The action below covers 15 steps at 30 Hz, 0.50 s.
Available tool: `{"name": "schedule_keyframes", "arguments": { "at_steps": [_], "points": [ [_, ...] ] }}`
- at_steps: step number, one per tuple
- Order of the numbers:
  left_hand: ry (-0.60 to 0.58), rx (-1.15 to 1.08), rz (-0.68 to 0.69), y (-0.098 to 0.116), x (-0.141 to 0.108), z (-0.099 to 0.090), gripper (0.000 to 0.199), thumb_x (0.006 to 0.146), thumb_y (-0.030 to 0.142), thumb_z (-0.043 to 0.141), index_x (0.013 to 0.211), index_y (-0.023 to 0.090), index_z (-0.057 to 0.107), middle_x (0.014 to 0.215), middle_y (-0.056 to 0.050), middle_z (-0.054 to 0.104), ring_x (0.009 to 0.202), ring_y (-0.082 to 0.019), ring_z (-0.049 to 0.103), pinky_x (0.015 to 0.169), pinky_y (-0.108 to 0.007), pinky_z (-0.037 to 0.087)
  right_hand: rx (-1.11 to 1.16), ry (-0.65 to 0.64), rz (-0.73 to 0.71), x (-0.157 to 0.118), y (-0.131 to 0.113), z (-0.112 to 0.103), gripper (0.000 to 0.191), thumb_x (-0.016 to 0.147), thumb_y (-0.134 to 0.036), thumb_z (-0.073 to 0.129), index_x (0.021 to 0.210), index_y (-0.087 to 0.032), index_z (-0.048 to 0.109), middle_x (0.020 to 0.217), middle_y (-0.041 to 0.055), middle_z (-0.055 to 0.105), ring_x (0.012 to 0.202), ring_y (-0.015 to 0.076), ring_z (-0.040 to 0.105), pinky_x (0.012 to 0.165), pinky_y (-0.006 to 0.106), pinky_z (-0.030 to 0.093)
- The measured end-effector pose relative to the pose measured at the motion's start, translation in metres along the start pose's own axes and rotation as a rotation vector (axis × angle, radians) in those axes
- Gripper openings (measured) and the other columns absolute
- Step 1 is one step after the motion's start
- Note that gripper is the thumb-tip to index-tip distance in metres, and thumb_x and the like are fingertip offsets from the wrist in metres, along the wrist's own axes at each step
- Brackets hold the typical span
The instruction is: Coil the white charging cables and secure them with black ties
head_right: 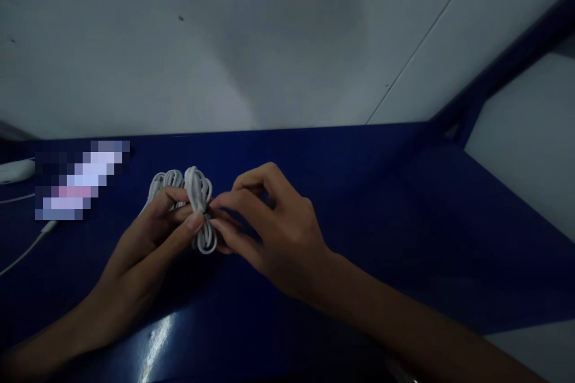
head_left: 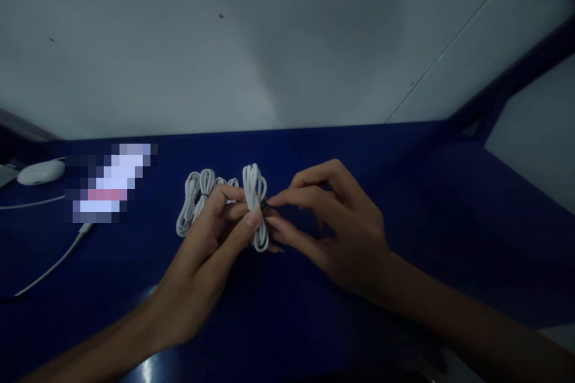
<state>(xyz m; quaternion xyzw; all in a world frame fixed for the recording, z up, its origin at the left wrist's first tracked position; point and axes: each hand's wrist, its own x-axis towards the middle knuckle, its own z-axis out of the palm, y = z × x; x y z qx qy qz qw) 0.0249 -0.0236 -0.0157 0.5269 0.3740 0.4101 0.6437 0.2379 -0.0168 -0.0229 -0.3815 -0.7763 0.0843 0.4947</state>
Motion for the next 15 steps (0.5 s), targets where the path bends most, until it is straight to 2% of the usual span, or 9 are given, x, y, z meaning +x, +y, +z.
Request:
{"name": "schedule_keyframes", "arguments": {
  "at_steps": [4, 8, 10, 12, 13, 15],
  "points": [
    [-0.084, -0.034, -0.039, 0.003, 0.002, 0.0, 0.014, 0.113, 0.039, 0.063, 0.117, 0.025, 0.064, 0.112, -0.006, 0.08, 0.101, -0.023, 0.078, 0.09, -0.036, 0.066, -0.086, -0.022, -0.077, 0.001, 0.004, 0.0, 0.012, 0.103, -0.014, 0.074, 0.108, -0.024, 0.078, 0.109, 0.0085, 0.072, 0.094, 0.0212, 0.071, 0.065, 0.031, 0.057],
    [-0.119, -0.021, -0.035, 0.004, 0.003, 0.0, 0.014, 0.115, 0.039, 0.058, 0.116, 0.025, 0.064, 0.104, -0.004, 0.08, 0.099, -0.022, 0.079, 0.093, -0.039, 0.067, -0.116, -0.027, -0.139, 0.003, 0.008, 0.002, 0.012, 0.103, -0.011, 0.072, 0.103, -0.021, 0.077, 0.098, 0.0062, 0.072, 0.08, 0.0172, 0.067, 0.056, 0.029, 0.049],
    [-0.1, 0.045, 0.016, 0.003, 0.003, 0.0, 0.01, 0.116, 0.035, 0.059, 0.117, 0.026, 0.063, 0.106, -0.003, 0.08, 0.1, -0.021, 0.079, 0.095, -0.037, 0.066, -0.092, -0.031, -0.167, 0.002, 0.007, 0.003, 0.012, 0.105, -0.01, 0.069, 0.103, -0.02, 0.075, 0.096, 0.0055, 0.072, 0.078, 0.0159, 0.065, 0.058, 0.028, 0.05],
    [-0.062, 0.172, 0.088, 0.0, 0.002, -0.001, 0.007, 0.115, 0.03, 0.061, 0.121, 0.028, 0.063, 0.113, -0.002, 0.079, 0.104, -0.02, 0.078, 0.094, -0.034, 0.065, 0.013, -0.057, -0.091, 0.002, 0.004, 0.003, 0.013, 0.106, -0.008, 0.067, 0.101, -0.018, 0.074, 0.094, 0.0045, 0.071, 0.082, 0.0155, 0.065, 0.067, 0.029, 0.055],
    [-0.035, 0.262, 0.141, -0.001, 0.002, -0.002, 0.007, 0.114, 0.028, 0.061, 0.121, 0.029, 0.063, 0.115, -0.002, 0.079, 0.106, -0.019, 0.077, 0.094, -0.033, 0.063, 0.098, -0.089, -0.004, 0.003, 0.002, 0.002, 0.012, 0.106, -0.009, 0.068, 0.101, -0.018, 0.074, 0.095, 0.0039, 0.071, 0.085, 0.0151, 0.066, 0.072, 0.029, 0.056],
    [0.019, 0.433, 0.243, -0.004, 0.001, -0.003, 0.013, 0.113, 0.025, 0.061, 0.125, 0.031, 0.063, 0.118, -0.001, 0.078, 0.109, -0.021, 0.076, 0.092, -0.034, 0.063, 0.279, -0.157, 0.266, 0.006, -0.003, 0.0, 0.011, 0.107, -0.013, 0.07, 0.099, -0.019, 0.075, 0.095, 0.0006, 0.07, 0.082, 0.0125, 0.065, 0.072, 0.027, 0.055]
  ]
}}
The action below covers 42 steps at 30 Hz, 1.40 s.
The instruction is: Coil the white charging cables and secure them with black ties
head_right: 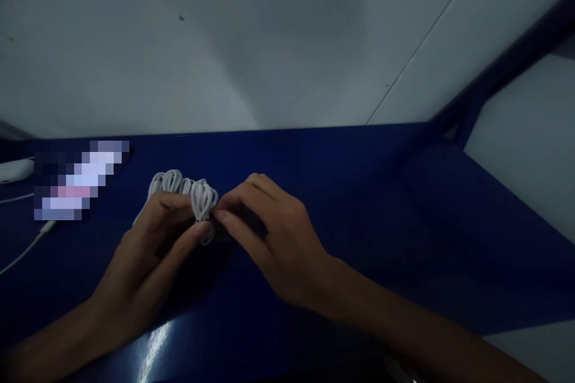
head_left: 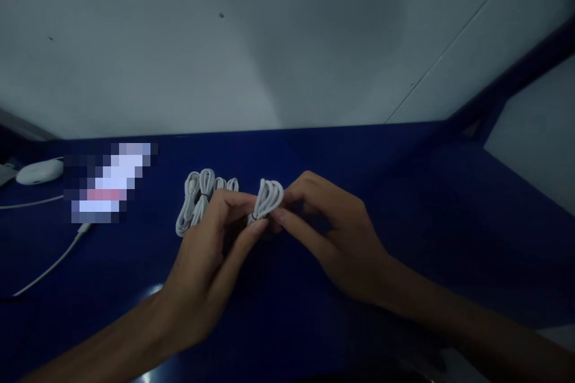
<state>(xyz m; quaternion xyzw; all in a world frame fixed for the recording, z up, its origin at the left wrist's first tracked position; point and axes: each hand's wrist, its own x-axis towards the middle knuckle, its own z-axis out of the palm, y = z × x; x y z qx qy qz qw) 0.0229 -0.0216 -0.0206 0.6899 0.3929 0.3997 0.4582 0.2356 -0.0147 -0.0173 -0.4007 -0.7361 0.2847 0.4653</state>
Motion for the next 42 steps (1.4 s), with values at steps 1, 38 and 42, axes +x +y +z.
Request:
{"name": "schedule_keyframes", "arguments": {
  "at_steps": [1, 38, 42],
  "points": [
    [0.024, 0.077, 0.041, -0.002, -0.001, 0.0, 0.016, 0.113, 0.024, 0.061, 0.127, 0.032, 0.062, 0.12, -0.001, 0.078, 0.109, -0.021, 0.076, 0.091, -0.035, 0.063, 0.104, -0.03, 0.132, 0.001, -0.003, -0.001, 0.01, 0.106, -0.018, 0.072, 0.098, -0.021, 0.076, 0.093, -0.0009, 0.07, 0.079, 0.0118, 0.064, 0.067, 0.025, 0.054],
    [0.009, -0.024, -0.054, 0.004, 0.0, -0.003, 0.005, 0.112, 0.028, 0.064, 0.114, 0.03, 0.059, 0.097, 0.003, 0.074, 0.085, -0.018, 0.073, 0.075, -0.032, 0.058, -0.357, 0.191, -0.369, -0.004, 0.003, 0.007, 0.01, 0.101, -0.007, 0.077, 0.102, -0.017, 0.076, 0.089, 0.0052, 0.079, 0.077, 0.0138, 0.071, 0.063, 0.027, 0.059],
    [-0.018, -0.068, -0.048, 0.007, 0.0, -0.002, 0.005, 0.112, 0.028, 0.064, 0.113, 0.029, 0.059, 0.097, 0.001, 0.075, 0.084, -0.018, 0.073, 0.076, -0.032, 0.058, -0.462, 0.193, -0.448, -0.005, 0.003, 0.003, 0.016, 0.103, -0.007, 0.074, 0.103, -0.022, 0.076, 0.089, 0.0041, 0.08, 0.075, 0.0157, 0.071, 0.06, 0.029, 0.061]
  ]
}}
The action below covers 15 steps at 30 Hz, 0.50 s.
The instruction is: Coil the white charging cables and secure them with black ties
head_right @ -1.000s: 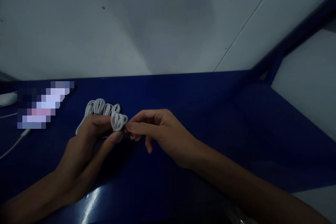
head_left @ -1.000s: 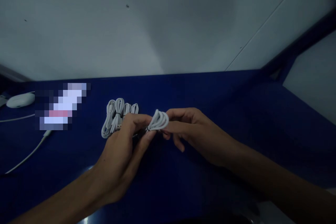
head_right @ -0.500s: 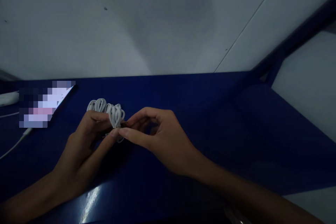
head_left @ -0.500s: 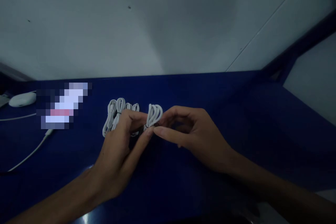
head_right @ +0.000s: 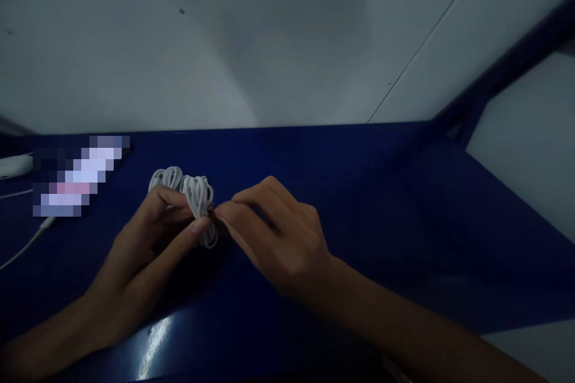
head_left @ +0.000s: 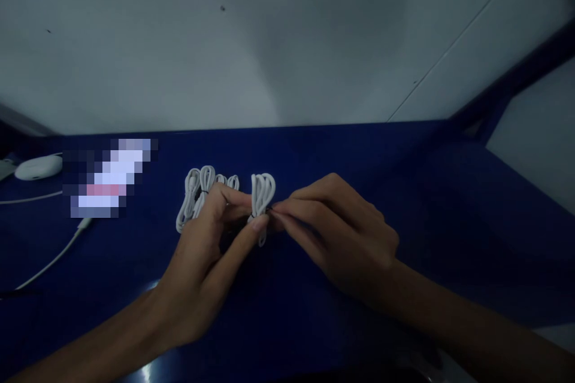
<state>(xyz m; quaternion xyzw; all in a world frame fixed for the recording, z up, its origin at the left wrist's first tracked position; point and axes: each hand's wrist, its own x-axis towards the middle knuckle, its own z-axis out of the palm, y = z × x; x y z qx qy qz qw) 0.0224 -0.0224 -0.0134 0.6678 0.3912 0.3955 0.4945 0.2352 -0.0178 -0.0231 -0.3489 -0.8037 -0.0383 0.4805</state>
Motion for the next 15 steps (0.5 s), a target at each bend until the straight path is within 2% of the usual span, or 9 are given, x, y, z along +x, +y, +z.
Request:
{"name": "schedule_keyframes", "arguments": {
  "at_steps": [6, 11, 15],
  "points": [
    [0.021, 0.007, 0.014, -0.0011, -0.0004, 0.0003, 0.005, 0.111, 0.029, 0.065, 0.115, 0.031, 0.062, 0.104, -0.001, 0.076, 0.087, -0.02, 0.073, 0.078, -0.035, 0.061, -0.063, -0.081, 0.061, -0.0028, -0.0051, -0.0051, 0.021, 0.108, -0.012, 0.067, 0.106, -0.028, 0.079, 0.096, 0.0024, 0.082, 0.079, 0.0175, 0.072, 0.059, 0.031, 0.061],
    [0.074, 0.064, 0.042, -0.002, -0.001, 0.0001, 0.006, 0.112, 0.029, 0.065, 0.118, 0.031, 0.063, 0.115, -0.002, 0.078, 0.099, -0.022, 0.075, 0.086, -0.038, 0.061, -0.039, -0.025, 0.051, -0.0062, -0.0031, -0.0037, 0.02, 0.105, -0.011, 0.071, 0.105, -0.03, 0.079, 0.096, 0.0021, 0.08, 0.081, 0.0184, 0.072, 0.062, 0.033, 0.061],
    [0.084, 0.076, 0.068, -0.0023, -0.0002, 0.0013, 0.007, 0.113, 0.027, 0.064, 0.118, 0.032, 0.062, 0.117, 0.0, 0.078, 0.097, -0.02, 0.074, 0.085, -0.037, 0.061, -0.019, -0.001, 0.041, -0.0033, -0.0041, -0.0035, 0.019, 0.104, -0.008, 0.072, 0.099, -0.026, 0.078, 0.093, 0.0034, 0.08, 0.078, 0.0176, 0.071, 0.06, 0.032, 0.06]
  ]
}}
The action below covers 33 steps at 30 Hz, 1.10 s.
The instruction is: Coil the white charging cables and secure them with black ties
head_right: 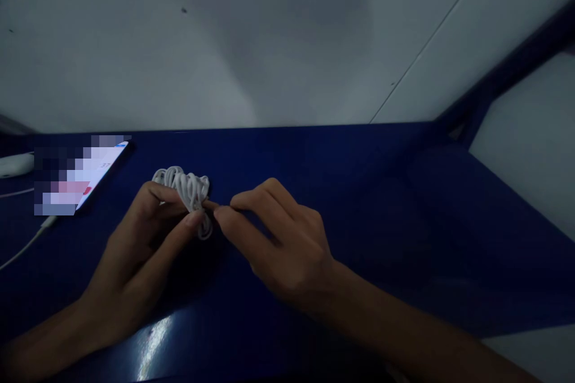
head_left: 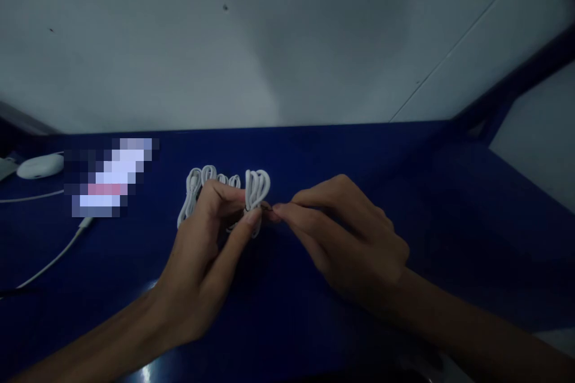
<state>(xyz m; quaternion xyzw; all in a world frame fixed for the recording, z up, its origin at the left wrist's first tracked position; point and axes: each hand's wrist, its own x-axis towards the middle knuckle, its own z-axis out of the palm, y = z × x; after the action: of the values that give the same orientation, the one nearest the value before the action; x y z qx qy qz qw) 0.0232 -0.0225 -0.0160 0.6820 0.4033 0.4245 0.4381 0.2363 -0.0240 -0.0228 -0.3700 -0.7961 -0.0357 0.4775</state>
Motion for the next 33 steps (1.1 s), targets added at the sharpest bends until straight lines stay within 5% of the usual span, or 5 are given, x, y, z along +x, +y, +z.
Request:
{"name": "schedule_keyframes", "arguments": {
  "at_steps": [7, 17, 21, 27, 33],
  "points": [
    [-0.006, -0.035, -0.016, -0.001, -0.001, 0.0, 0.009, 0.114, 0.027, 0.062, 0.121, 0.033, 0.061, 0.121, 0.001, 0.078, 0.107, -0.021, 0.075, 0.091, -0.038, 0.061, 0.332, -0.094, 0.405, 0.011, -0.008, -0.007, 0.014, 0.103, -0.013, 0.075, 0.096, -0.025, 0.079, 0.093, 0.0015, 0.078, 0.083, 0.017, 0.072, 0.069, 0.031, 0.061],
    [0.055, -0.015, -0.012, -0.008, -0.003, 0.0, 0.015, 0.112, 0.027, 0.066, 0.124, 0.034, 0.061, 0.123, 0.001, 0.078, 0.112, -0.023, 0.076, 0.097, -0.042, 0.06, 0.756, -0.285, 0.961, 0.018, -0.002, -0.017, 0.016, 0.098, -0.035, 0.083, 0.087, -0.024, 0.082, 0.079, -0.0015, 0.075, 0.056, 0.0105, 0.058, 0.053, 0.026, 0.049],
    [0.054, -0.003, 0.0, -0.009, -0.003, 0.0, 0.015, 0.112, 0.027, 0.066, 0.124, 0.034, 0.061, 0.124, 0.001, 0.078, 0.112, -0.023, 0.077, 0.097, -0.043, 0.06, 0.717, -0.321, 0.903, 0.017, 0.0, -0.017, 0.016, 0.102, -0.036, 0.08, 0.091, -0.024, 0.081, 0.082, -0.0017, 0.074, 0.06, 0.0113, 0.059, 0.055, 0.026, 0.05],
    [0.05, -0.034, -0.006, -0.007, -0.001, 0.0, 0.013, 0.113, 0.026, 0.065, 0.124, 0.033, 0.062, 0.125, 0.0, 0.078, 0.117, -0.025, 0.075, 0.097, -0.044, 0.059, 0.391, -0.226, 0.492, 0.012, 0.0, -0.013, 0.011, 0.107, -0.017, 0.07, 0.1, -0.024, 0.076, 0.096, -0.0009, 0.072, 0.082, 0.0142, 0.066, 0.071, 0.028, 0.054],
    [0.079, -0.038, 0.001, -0.005, -0.002, 0.002, 0.013, 0.113, 0.027, 0.065, 0.124, 0.033, 0.062, 0.121, 0.001, 0.078, 0.114, -0.024, 0.077, 0.097, -0.043, 0.06, 0.39, -0.232, 0.536, 0.014, 0.0, -0.013, 0.014, 0.109, -0.021, 0.067, 0.098, -0.025, 0.074, 0.096, -0.0013, 0.072, 0.08, 0.0145, 0.064, 0.068, 0.029, 0.052]
  ]
}}
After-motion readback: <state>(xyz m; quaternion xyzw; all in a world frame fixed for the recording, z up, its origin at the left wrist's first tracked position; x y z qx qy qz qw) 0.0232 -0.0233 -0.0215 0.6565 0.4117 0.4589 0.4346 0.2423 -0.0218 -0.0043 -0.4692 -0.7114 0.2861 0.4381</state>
